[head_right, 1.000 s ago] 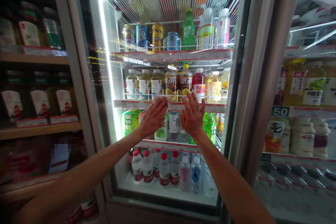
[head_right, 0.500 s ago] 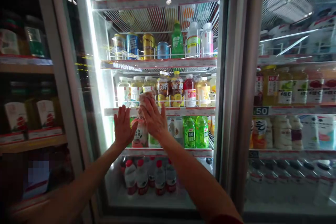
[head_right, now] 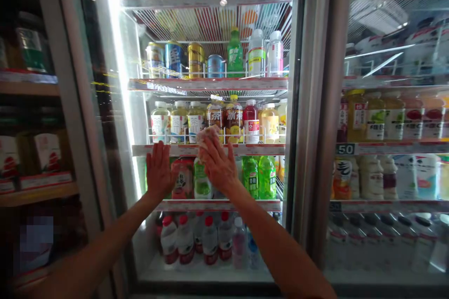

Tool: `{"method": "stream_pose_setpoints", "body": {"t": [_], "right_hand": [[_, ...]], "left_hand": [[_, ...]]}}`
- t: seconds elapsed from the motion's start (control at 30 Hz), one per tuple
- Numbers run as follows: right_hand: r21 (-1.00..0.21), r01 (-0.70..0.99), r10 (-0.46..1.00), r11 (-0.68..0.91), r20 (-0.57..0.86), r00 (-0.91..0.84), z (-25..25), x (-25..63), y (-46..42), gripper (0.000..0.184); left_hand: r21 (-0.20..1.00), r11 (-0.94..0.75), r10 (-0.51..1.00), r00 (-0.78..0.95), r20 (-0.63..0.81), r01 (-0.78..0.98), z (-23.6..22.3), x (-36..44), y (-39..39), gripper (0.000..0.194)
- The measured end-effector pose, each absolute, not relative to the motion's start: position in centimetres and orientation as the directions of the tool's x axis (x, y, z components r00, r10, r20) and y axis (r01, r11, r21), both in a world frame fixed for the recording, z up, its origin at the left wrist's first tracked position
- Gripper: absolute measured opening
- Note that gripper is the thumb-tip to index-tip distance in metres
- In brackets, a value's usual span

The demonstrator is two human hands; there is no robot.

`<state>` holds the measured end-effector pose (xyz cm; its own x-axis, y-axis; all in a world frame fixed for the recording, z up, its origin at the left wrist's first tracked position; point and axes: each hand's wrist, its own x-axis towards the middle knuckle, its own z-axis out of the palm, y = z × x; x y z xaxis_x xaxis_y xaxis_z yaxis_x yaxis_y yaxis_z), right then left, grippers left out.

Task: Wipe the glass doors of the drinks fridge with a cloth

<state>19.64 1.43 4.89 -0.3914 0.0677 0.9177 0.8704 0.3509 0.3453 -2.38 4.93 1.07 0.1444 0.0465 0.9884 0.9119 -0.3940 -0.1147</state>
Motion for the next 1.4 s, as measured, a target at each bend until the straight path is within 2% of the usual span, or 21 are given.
{"method": "stream_pose_setpoints", "body": {"t": [0.03, 0.07, 0.13, 0.2, 0.23, 0.27, 0.33, 0.43, 0.5, 0.57, 0.67, 0.73, 0.83, 0.93, 1.0, 1.03, 1.07, 1.17, 1.23, 1.33, 1.4], "right_hand": [[0.367, 0.867, 0.065, 0.338, 0.910, -0.410, 5.0, 20.3, 1.3, 0.046], [0.338, 0.890, 0.045, 0.305, 0.929, -0.368, 5.4, 21.8, 1.3, 0.046], [0.145, 0.964, -0.041, 0.222, 0.989, -0.139, 6.8, 25.6, 1.3, 0.048], [-0.085, 0.978, -0.124, 0.192, 0.986, 0.110, 8.4, 28.3, 1.4, 0.048], [-0.147, 0.969, -0.145, 0.201, 0.973, 0.177, 8.8, 28.6, 1.5, 0.048], [-0.154, 0.963, -0.142, 0.221, 0.972, 0.188, 9.0, 28.0, 1.6, 0.047], [-0.012, 0.963, -0.088, 0.270, 0.995, 0.037, 8.1, 24.8, 1.7, 0.046], [0.377, 0.855, 0.020, 0.357, 0.911, -0.411, 5.7, 19.3, 1.4, 0.047], [0.484, 0.790, 0.057, 0.376, 0.839, -0.541, 5.1, 18.3, 1.1, 0.047], [0.383, 0.858, 0.067, 0.343, 0.901, -0.429, 6.0, 20.1, 1.0, 0.047], [0.062, 0.967, -0.022, 0.248, 0.998, -0.059, 8.3, 25.4, 1.1, 0.047], [-0.030, 0.979, -0.071, 0.203, 0.996, 0.045, 7.7, 28.2, 1.2, 0.046], [0.017, 0.984, -0.046, 0.178, 0.999, -0.009, 1.5, 29.8, 0.5, 0.047], [0.157, 0.968, 0.044, 0.198, 0.985, -0.168, -6.9, 30.2, -0.9, 0.047], [0.276, 0.933, 0.127, 0.231, 0.942, -0.311, -9.1, 31.0, -1.6, 0.045], [0.302, 0.923, 0.144, 0.238, 0.929, -0.341, -8.6, 31.6, -1.6, 0.045], [0.306, 0.921, 0.152, 0.239, 0.925, -0.347, -7.2, 32.3, -1.5, 0.046], [0.074, 0.974, 0.046, 0.213, 0.995, -0.086, -1.3, 34.2, -0.4, 0.051], [0.019, 0.976, 0.029, 0.216, 0.999, -0.026, -0.1, 34.8, 0.1, 0.053], [0.065, 0.982, 0.095, 0.180, 0.992, -0.083, -6.0, 34.6, -1.0, 0.051], [0.184, 0.961, 0.193, 0.207, 0.955, -0.224, -12.5, 34.4, -2.5, 0.048]], "left_hand": [[-0.114, -0.394, 0.046, 0.144, 0.989, 0.912, 1.1, -2.4, 4.9, 0.069], [-0.112, -0.395, 0.046, 0.142, 0.989, 0.912, 1.1, -2.3, 4.9, 0.068], [-0.106, -0.399, 0.049, 0.137, 0.989, 0.911, 1.1, -2.2, 4.9, 0.068], [-0.108, -0.396, 0.046, 0.137, 0.989, 0.912, 1.1, -2.1, 4.9, 0.068], [-0.109, -0.392, 0.043, 0.137, 0.990, 0.913, 1.2, -2.1, 4.9, 0.068], [-0.111, -0.388, 0.040, 0.137, 0.990, 0.915, 1.2, -2.1, 4.8, 0.068], [-0.110, -0.385, 0.040, 0.136, 0.990, 0.916, 1.2, -2.1, 4.8, 0.067], [-0.109, -0.393, 0.043, 0.137, 0.990, 0.913, 1.1, -2.2, 4.8, 0.067], [-0.109, -0.396, 0.045, 0.138, 0.989, 0.912, 1.0, -2.3, 4.9, 0.067], [-0.113, -0.391, 0.047, 0.142, 0.989, 0.914, 1.0, -2.3, 4.9, 0.067], [-0.124, -0.378, 0.039, 0.149, 0.988, 0.917, 1.3, -2.3, 4.9, 0.067], [-0.123, -0.378, 0.043, 0.150, 0.988, 0.918, 1.3, -2.3, 5.0, 0.068], [-0.111, -0.382, 0.063, 0.145, 0.987, 0.917, 0.3, -2.0, 4.8, 0.067], [-0.104, -0.401, 0.101, 0.157, 0.982, 0.910, -2.1, -1.2, 4.2, 0.066], [-0.089, -0.413, 0.133, 0.157, 0.979, 0.907, -3.8, -0.5, 3.7, 0.068], [-0.076, -0.414, 0.150, 0.150, 0.977, 0.907, -4.5, -0.2, 3.4, 0.069], [-0.062, -0.414, 0.165, 0.141, 0.976, 0.908, -5.0, 0.1, 3.2, 0.069], [-0.056, -0.427, 0.195, 0.152, 0.969, 0.902, -6.1, 0.9, 2.6, 0.071], [-0.075, -0.443, 0.206, 0.183, 0.961, 0.893, -6.9, 1.6, 2.2, 0.071], [-0.101, -0.453, 0.236, 0.228, 0.945, 0.886, -8.9, 2.7, 1.3, 0.070], [-0.131, -0.452, 0.257, 0.269, 0.928, 0.882, -10.5, 3.4, 0.6, 0.069]]}}
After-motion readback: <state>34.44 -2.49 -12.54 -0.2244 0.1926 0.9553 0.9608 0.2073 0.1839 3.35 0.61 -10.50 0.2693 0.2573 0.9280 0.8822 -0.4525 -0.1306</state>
